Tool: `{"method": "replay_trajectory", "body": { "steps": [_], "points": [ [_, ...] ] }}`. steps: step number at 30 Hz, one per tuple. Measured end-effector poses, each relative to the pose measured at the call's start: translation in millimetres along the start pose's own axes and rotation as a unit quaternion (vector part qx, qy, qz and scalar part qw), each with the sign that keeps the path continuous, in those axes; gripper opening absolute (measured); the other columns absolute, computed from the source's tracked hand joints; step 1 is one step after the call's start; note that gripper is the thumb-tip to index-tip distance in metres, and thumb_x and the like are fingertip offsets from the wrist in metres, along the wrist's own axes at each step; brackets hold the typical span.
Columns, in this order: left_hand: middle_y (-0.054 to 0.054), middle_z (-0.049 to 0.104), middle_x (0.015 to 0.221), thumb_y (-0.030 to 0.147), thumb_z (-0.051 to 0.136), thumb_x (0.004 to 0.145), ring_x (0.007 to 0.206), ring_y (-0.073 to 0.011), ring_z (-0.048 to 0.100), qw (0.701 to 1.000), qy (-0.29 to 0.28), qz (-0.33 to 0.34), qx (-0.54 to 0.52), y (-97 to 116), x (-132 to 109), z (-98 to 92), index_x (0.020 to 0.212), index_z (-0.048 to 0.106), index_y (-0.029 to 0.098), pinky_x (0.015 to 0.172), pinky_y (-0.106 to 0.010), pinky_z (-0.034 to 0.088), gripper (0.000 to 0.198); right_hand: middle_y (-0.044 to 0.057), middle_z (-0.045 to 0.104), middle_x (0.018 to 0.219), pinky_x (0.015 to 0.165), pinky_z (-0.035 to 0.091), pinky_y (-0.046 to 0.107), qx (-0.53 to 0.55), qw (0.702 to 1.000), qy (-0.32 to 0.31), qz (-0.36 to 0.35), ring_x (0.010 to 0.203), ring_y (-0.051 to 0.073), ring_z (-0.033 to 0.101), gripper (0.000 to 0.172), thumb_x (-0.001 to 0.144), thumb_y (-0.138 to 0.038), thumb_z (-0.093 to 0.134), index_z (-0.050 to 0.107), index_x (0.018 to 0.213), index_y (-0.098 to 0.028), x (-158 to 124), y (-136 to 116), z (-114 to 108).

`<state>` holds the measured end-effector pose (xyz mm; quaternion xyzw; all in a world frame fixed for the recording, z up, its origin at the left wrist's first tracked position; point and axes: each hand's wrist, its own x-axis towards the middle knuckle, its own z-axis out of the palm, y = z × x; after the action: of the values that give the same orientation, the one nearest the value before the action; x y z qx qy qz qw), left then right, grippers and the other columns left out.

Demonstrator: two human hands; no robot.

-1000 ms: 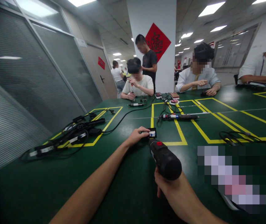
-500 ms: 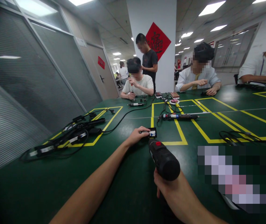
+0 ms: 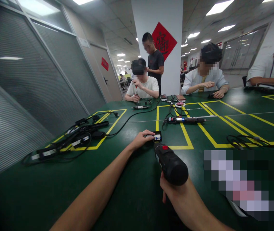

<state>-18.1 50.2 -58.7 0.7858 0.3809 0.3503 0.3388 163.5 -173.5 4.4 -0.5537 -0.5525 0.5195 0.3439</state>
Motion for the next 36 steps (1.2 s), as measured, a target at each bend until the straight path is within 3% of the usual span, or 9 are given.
{"method": "replay_trajectory", "body": {
  "steps": [4,13,18,30,36],
  "points": [
    [-0.004,0.058,0.097,0.034,0.059,0.071,0.090,-0.0163,0.053,1.000,0.004,0.001,0.000,-0.5,-0.2,0.3,0.097,0.065,0.020,0.083,-0.027,0.040,0.030,0.000,0.055,0.058,0.060,0.036,0.032,-0.004,1.000,0.004,0.012,0.064,0.017,0.053,0.028,0.081,-0.046,0.042,0.052,0.078,-0.019,-1.3,1.1,-0.5],
    [-0.005,0.057,0.098,0.033,0.060,0.070,0.085,-0.0148,0.054,1.000,-0.005,0.015,-0.016,-6.3,0.6,0.5,0.098,0.064,0.018,0.078,-0.025,0.041,0.032,-0.001,0.055,0.060,0.061,0.036,0.032,-0.003,1.000,0.002,0.011,0.061,0.016,0.050,0.023,0.080,-0.041,0.042,0.051,0.087,-0.020,-0.2,-1.8,-1.7],
    [-0.005,0.057,0.097,0.035,0.060,0.070,0.085,-0.0153,0.054,1.000,-0.003,0.020,-0.012,-7.1,0.6,0.1,0.098,0.064,0.019,0.077,-0.026,0.041,0.033,0.000,0.055,0.059,0.057,0.035,0.031,-0.025,0.999,-0.007,0.018,0.058,0.015,0.048,0.029,0.081,-0.044,0.041,0.054,0.077,-0.018,-0.3,-0.4,-0.6],
    [-0.005,0.058,0.096,0.035,0.060,0.070,0.085,-0.0152,0.054,1.000,0.001,0.013,-0.008,-4.2,0.1,0.1,0.097,0.065,0.019,0.078,-0.026,0.041,0.032,-0.001,0.055,0.058,0.059,0.035,0.030,-0.015,1.000,-0.006,0.011,0.067,0.018,0.054,0.028,0.082,-0.045,0.040,0.052,0.084,-0.020,0.3,-3.4,0.8],
    [-0.004,0.059,0.096,0.034,0.059,0.070,0.089,-0.0162,0.054,1.000,0.005,0.019,-0.004,-3.0,0.3,0.0,0.097,0.065,0.019,0.081,-0.027,0.041,0.031,-0.003,0.054,0.057,0.060,0.037,0.029,-0.014,1.000,-0.006,0.006,0.059,0.015,0.052,0.026,0.081,-0.043,0.041,0.050,0.085,-0.019,-1.0,-4.4,0.8]
  ]
}}
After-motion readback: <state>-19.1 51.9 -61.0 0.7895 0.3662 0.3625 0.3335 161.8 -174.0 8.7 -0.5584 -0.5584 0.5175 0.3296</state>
